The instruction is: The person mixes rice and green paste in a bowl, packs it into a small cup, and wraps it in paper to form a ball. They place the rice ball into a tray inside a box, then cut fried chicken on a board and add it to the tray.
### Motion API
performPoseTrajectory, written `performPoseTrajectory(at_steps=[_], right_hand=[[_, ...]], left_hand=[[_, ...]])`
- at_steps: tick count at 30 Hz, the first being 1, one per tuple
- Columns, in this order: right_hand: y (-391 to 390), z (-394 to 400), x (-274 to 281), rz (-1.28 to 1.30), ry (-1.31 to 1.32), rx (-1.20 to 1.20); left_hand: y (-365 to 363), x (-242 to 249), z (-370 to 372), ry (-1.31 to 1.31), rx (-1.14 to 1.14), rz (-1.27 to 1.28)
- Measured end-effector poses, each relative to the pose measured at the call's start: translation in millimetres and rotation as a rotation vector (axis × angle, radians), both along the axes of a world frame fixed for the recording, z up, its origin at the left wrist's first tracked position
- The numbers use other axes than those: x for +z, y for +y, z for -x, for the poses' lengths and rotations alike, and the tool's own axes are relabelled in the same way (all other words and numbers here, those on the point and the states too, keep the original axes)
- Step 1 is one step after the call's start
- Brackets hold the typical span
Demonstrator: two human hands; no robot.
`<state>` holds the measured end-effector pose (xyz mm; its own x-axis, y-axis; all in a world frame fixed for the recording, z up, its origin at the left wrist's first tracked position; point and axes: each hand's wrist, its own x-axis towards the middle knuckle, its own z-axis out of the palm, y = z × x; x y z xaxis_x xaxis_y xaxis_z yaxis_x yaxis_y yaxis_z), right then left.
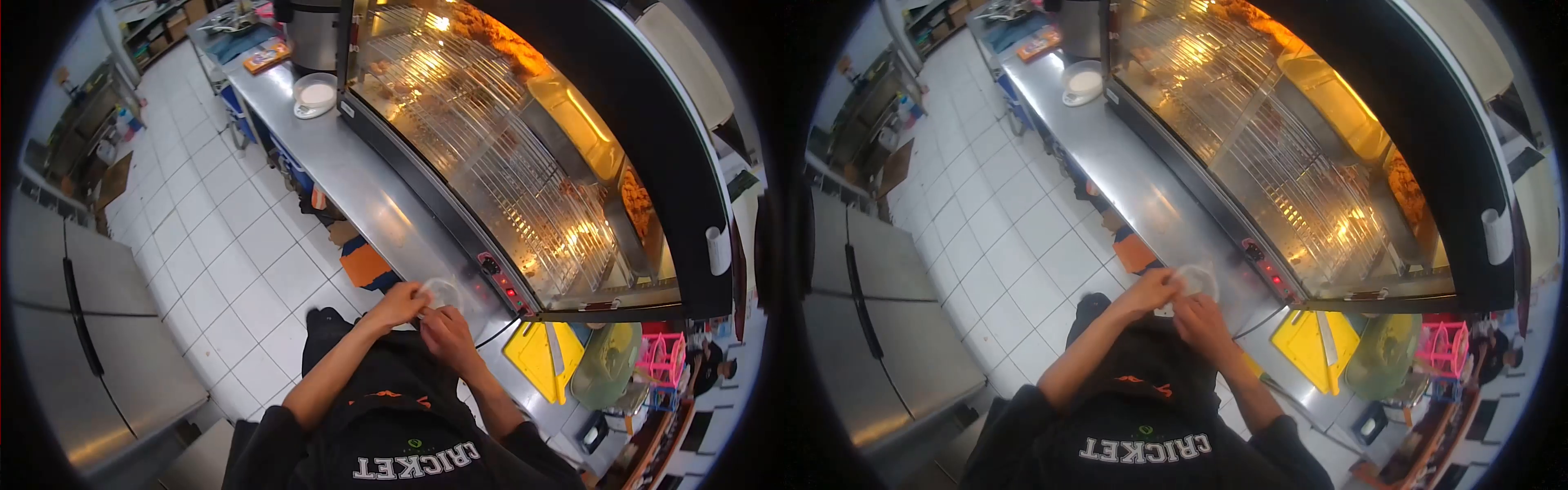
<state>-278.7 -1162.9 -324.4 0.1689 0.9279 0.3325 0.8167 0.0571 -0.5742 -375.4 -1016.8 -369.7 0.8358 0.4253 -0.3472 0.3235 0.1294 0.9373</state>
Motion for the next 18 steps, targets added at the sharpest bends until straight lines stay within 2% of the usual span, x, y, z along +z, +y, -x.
performPoseTrajectory(at_steps=[1,4,5,7,8,9,11,14,15,18], right_hand=[[13.1,4.4,4.3,0.008,0.037,0.045],[55.1,14.5,-13.0,0.274,0.727,-0.285],[77.5,16.1,-13.1,0.300,0.764,-0.279],[136.3,11.5,-8.8,0.341,0.844,-0.266],[165.2,10.6,-9.7,0.324,1.035,-0.315],[194.3,12.2,-12.6,0.300,1.235,-0.363],[249.6,11.5,-39.1,-0.077,1.686,-0.349],[317.1,22.6,-33.0,-0.283,1.933,-0.345],[335.6,28.7,-27.8,-0.309,1.965,-0.307],[369.6,53.0,11.4,-0.370,2.080,-0.183]], left_hand=[[12.0,-3.0,4.8,-0.073,0.082,-0.145],[59.2,28.4,18.4,-0.084,0.147,-0.491],[72.6,33.9,20.6,-0.163,0.169,-0.724],[105.9,49.8,28.6,-0.128,0.079,-0.886],[126.4,53.8,32.5,-0.112,0.033,-0.975],[150.2,54.1,36.2,-0.109,0.027,-0.978],[189.3,53.3,48.8,-0.078,0.003,-0.960],[241.5,60.3,60.4,-0.069,0.065,-0.963],[256.8,62.5,61.5,-0.155,0.113,-0.915],[292.7,74.2,69.8,-0.230,0.079,-0.947]])
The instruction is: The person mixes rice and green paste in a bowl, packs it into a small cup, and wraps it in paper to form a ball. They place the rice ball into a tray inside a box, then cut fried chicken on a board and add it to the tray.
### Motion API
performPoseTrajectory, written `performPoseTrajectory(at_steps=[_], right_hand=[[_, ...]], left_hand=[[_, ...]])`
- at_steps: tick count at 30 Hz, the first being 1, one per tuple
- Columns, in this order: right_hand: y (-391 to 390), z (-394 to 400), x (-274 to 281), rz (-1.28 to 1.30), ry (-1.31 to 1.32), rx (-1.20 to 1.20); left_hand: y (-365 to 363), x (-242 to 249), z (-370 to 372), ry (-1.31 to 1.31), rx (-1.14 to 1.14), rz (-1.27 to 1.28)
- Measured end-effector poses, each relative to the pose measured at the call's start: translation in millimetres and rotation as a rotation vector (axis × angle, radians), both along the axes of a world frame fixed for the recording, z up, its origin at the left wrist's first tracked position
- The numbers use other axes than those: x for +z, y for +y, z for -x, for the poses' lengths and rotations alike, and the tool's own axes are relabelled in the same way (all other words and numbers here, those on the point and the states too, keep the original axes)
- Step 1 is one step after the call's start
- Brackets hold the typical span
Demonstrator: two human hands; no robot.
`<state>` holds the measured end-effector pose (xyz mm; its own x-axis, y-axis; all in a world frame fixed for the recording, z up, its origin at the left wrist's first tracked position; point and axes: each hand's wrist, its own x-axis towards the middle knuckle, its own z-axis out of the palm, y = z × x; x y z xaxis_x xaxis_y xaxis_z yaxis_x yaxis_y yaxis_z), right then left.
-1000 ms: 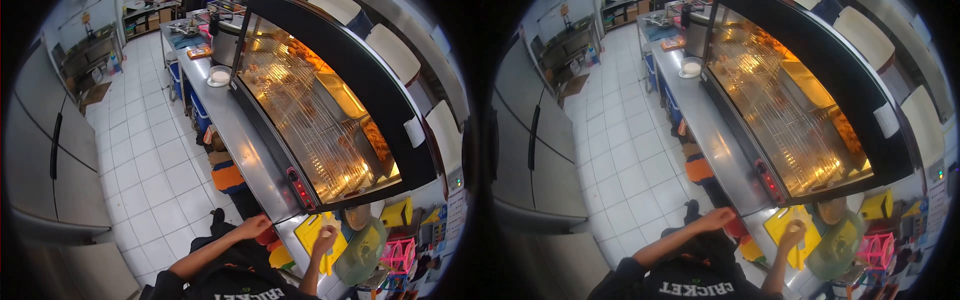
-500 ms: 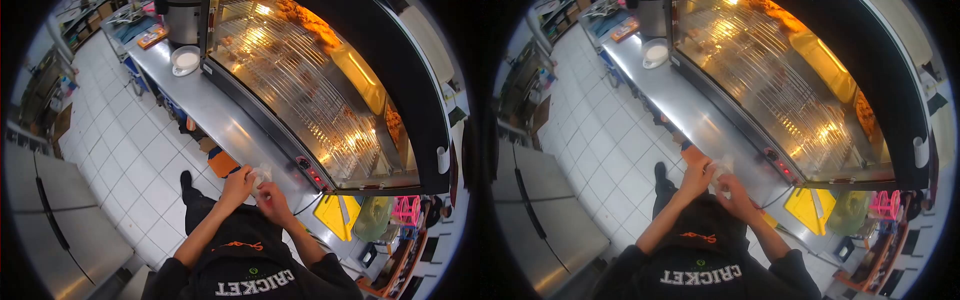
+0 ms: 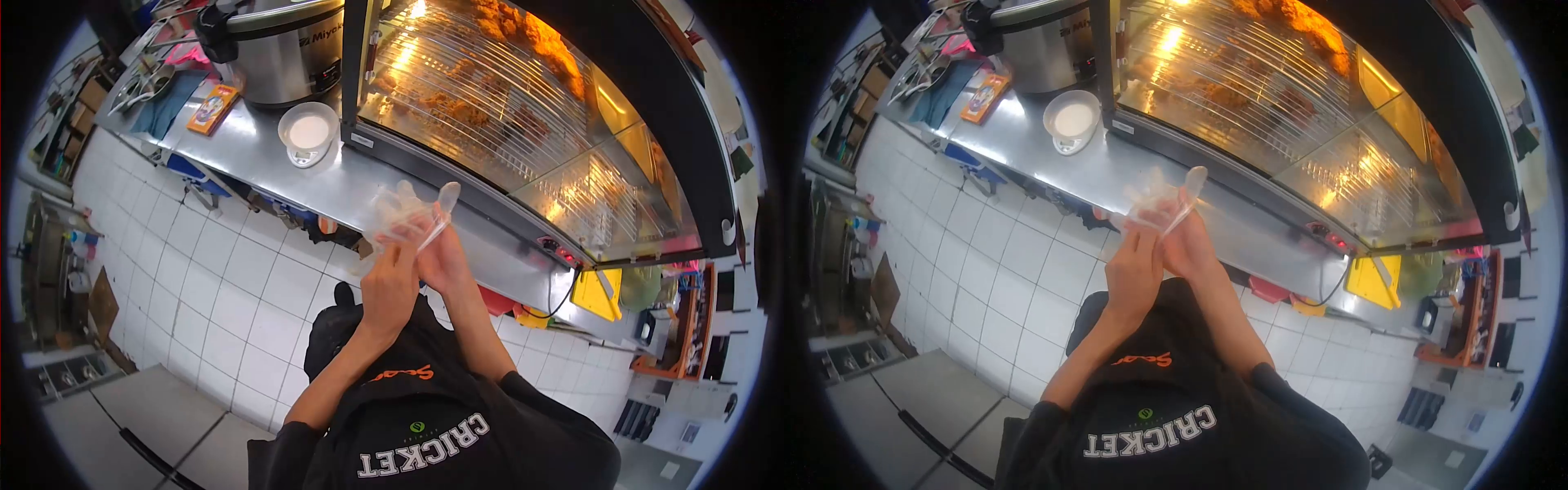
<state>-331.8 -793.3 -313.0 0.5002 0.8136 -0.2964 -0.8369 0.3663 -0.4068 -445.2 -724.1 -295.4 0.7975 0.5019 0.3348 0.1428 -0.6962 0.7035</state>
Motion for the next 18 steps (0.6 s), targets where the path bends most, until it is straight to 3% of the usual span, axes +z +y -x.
performPoseTrajectory(at_steps=[5,12,14,18], right_hand=[[31.2,1.9,46.2,-0.186,0.021,0.021],[56.9,-3.8,55.6,0.033,-0.253,-0.077],[62.6,-3.8,49.6,0.166,-0.414,-0.084],[63.3,-18.5,57.3,0.365,-0.391,-0.056]], left_hand=[[25.6,32.1,11.9,-0.097,-0.122,0.038],[53.3,30.1,-8.2,-0.183,-0.177,0.199],[62.0,30.9,-19.5,-0.100,-0.216,0.197],[72.6,31.0,-29.2,0.029,-0.434,0.194]])
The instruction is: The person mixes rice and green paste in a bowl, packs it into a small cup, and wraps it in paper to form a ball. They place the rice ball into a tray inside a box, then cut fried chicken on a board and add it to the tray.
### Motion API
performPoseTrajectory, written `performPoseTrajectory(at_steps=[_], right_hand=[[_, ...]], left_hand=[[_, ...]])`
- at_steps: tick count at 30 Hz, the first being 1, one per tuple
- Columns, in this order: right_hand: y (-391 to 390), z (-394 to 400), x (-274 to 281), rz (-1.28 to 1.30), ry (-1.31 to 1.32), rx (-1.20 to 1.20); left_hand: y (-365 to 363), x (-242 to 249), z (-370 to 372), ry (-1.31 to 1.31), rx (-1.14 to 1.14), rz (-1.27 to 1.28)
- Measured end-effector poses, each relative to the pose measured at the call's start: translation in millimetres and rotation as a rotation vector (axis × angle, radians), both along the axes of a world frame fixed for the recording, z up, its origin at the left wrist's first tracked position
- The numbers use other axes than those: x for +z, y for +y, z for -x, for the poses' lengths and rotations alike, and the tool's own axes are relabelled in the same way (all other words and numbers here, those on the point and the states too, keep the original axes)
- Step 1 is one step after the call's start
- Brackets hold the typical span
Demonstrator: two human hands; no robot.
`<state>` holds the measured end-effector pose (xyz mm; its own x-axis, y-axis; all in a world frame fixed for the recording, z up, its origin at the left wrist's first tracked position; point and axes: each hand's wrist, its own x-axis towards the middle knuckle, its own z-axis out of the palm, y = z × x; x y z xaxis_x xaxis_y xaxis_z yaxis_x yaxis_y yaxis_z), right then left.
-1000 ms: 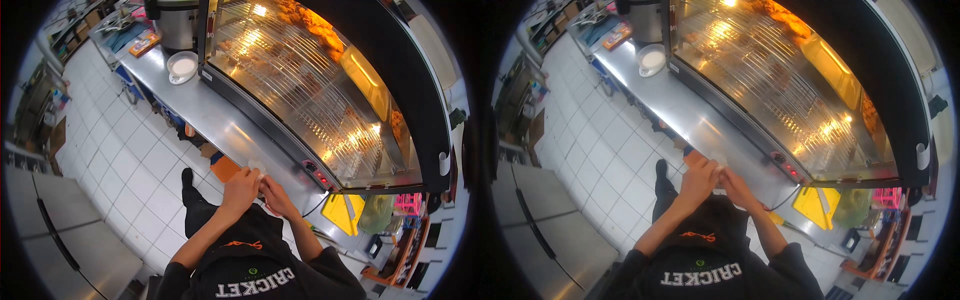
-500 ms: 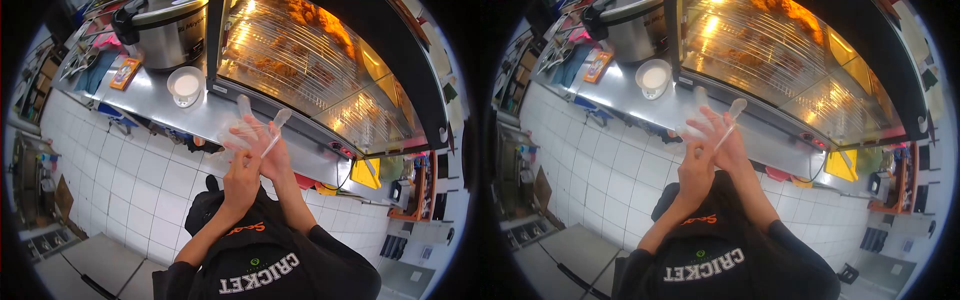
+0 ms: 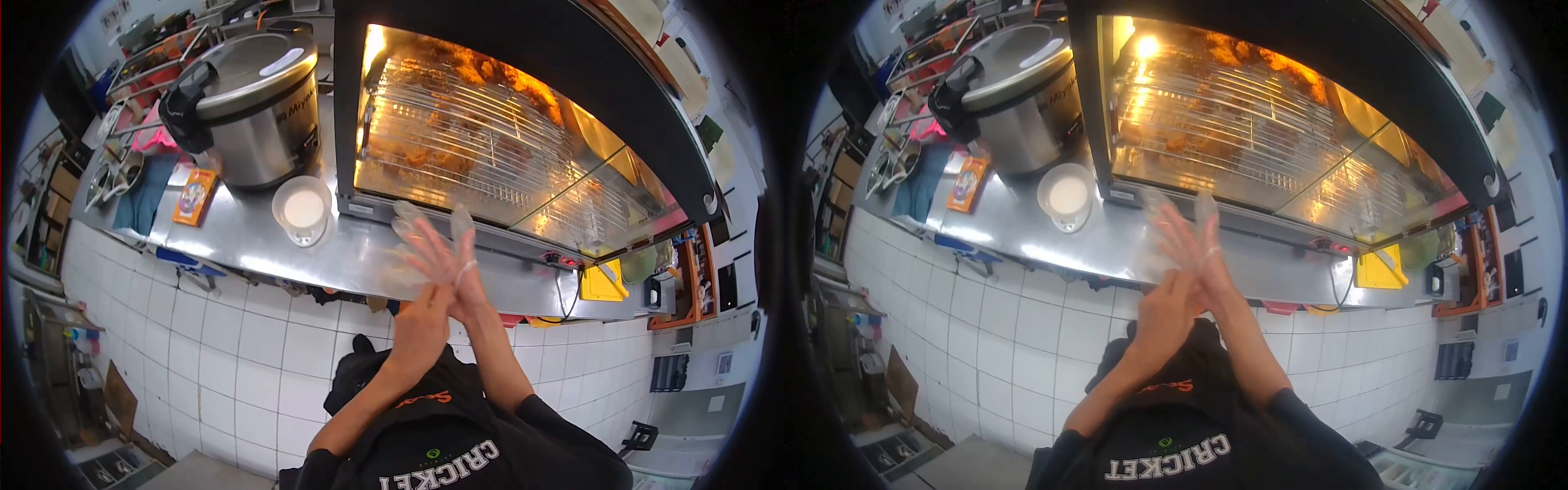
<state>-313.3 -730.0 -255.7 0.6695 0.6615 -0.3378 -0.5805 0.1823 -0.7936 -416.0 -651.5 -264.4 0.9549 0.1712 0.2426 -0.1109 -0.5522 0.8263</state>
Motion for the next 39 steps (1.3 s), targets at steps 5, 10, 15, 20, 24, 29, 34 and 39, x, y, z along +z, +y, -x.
performPoseTrajectory(at_steps=[5,10,15,20,24,29,34,39], right_hand=[[-8.4,-31.6,-13.5,0.027,0.009,-0.237],[-30.9,-48.8,8.1,-0.223,-0.165,-0.490],[-18.9,-52.8,75.3,-0.001,-0.601,-0.393],[32.2,-50.9,109.9,0.395,-1.152,-0.275],[94.5,-89.7,118.4,0.849,-1.865,-0.265],[155.7,-217.3,135.3,1.279,-1.658,-0.723],[141.8,-347.8,134.1,1.340,-1.617,-0.759],[102.3,-396.2,105.5,1.223,-1.791,-0.714]], left_hand=[[-7.6,-4.8,-6.7,0.023,-0.258,0.121],[73.3,15.1,-106.7,-0.364,0.296,0.148],[97.9,3.3,-184.7,-0.450,0.550,0.025],[79.0,-1.5,-195.2,-0.542,0.440,0.186],[44.5,-12.0,-199.0,-0.442,0.376,-0.031],[4.3,-3.0,-218.2,-0.600,0.450,-0.190],[-33.6,2.5,-222.5,-0.560,0.405,-0.313],[-30.2,-3.5,-221.1,-0.518,0.357,-0.271]])
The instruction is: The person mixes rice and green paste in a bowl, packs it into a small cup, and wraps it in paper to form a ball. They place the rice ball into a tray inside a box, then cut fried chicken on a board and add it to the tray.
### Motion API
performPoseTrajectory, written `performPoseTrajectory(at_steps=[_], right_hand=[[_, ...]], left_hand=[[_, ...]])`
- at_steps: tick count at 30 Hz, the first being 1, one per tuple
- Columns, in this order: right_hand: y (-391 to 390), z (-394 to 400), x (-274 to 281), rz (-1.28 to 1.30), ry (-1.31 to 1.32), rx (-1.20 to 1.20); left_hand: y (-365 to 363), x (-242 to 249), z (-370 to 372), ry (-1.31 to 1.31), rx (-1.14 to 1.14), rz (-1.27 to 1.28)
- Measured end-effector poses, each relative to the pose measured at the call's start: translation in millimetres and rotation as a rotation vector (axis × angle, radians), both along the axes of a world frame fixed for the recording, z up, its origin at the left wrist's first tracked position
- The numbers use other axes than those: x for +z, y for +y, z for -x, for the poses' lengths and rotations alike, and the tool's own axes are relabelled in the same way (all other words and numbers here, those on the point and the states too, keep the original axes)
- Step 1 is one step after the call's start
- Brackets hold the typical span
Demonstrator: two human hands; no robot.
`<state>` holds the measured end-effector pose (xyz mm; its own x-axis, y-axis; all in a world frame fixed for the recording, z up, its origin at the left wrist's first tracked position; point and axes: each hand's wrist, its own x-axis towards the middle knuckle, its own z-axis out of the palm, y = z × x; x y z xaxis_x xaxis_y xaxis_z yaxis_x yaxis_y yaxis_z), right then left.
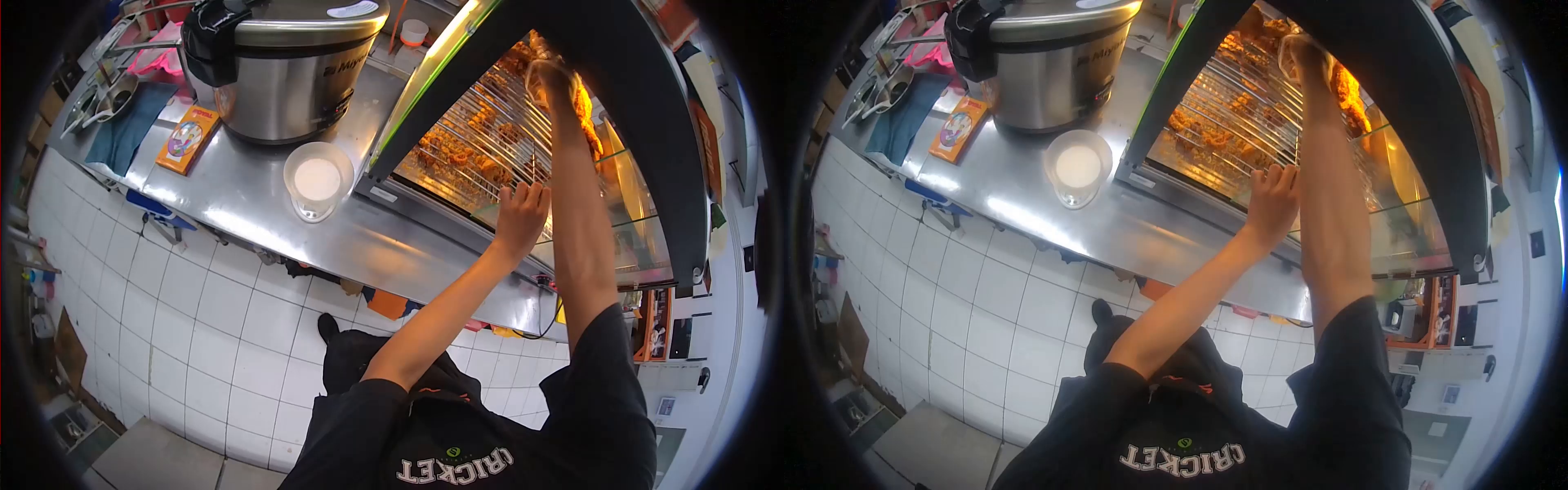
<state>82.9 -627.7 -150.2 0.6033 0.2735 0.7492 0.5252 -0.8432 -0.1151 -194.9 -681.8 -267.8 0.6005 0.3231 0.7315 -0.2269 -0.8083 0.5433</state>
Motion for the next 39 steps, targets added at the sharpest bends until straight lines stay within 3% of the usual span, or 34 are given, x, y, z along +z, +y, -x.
performPoseTrajectory(at_steps=[2,3,5,7,9,13,17,19,22,25,27,30,36,38,39], right_hand=[[-8.3,20.7,-4.8,-0.067,-0.212,0.108],[-1.3,73.5,-0.1,-0.149,-0.278,0.099],[8.4,161.9,8.3,-0.139,-0.155,0.230],[13.7,228.4,-2.2,-0.149,-0.116,0.186],[10.4,288.9,-12.0,-0.103,-0.332,0.318],[-39.7,370.2,-16.3,-0.137,-0.069,0.548],[-104.6,402.8,-19.2,-0.193,-0.018,0.463],[-149.0,408.9,-27.1,-0.234,-0.033,0.403],[-226.6,426.0,-34.4,-0.306,0.075,0.238],[-316.9,445.6,-68.4,-0.385,0.137,0.054],[-371.2,459.7,-92.0,-0.448,0.127,-0.032],[-466.4,483.0,-134.4,-0.434,0.176,-0.221],[-625.9,481.2,-179.7,-0.605,0.291,-0.371],[-668.7,459.8,-183.2,-0.574,0.379,-0.384],[-690.4,443.7,-183.9,-0.558,0.417,-0.385]], left_hand=[[1.6,-3.7,-2.1,-0.006,-0.068,0.025],[3.5,-5.3,-2.3,-0.077,-0.096,0.089],[10.3,-8.9,1.4,-0.220,-0.159,0.206],[12.5,-10.3,-1.7,-0.359,-0.197,0.323],[17.1,-15.4,-1.2,-0.363,-0.188,0.346],[41.2,-30.3,0.6,-0.259,-0.129,0.269],[75.5,-29.2,-0.6,-0.160,0.011,0.127],[88.7,-16.9,5.8,-0.080,0.278,-0.009],[107.4,-16.5,4.8,-0.094,0.335,0.034],[118.5,-10.9,7.0,-0.120,0.499,-0.127],[135.4,-14.0,3.7,-0.198,0.444,-0.213],[133.8,-9.9,10.1,0.014,0.718,-0.324],[149.4,-5.1,13.2,0.233,0.811,-0.237],[210.6,-36.9,-6.9,0.259,0.797,-0.092],[190.6,-25.3,-3.0,0.340,0.842,-0.053]])
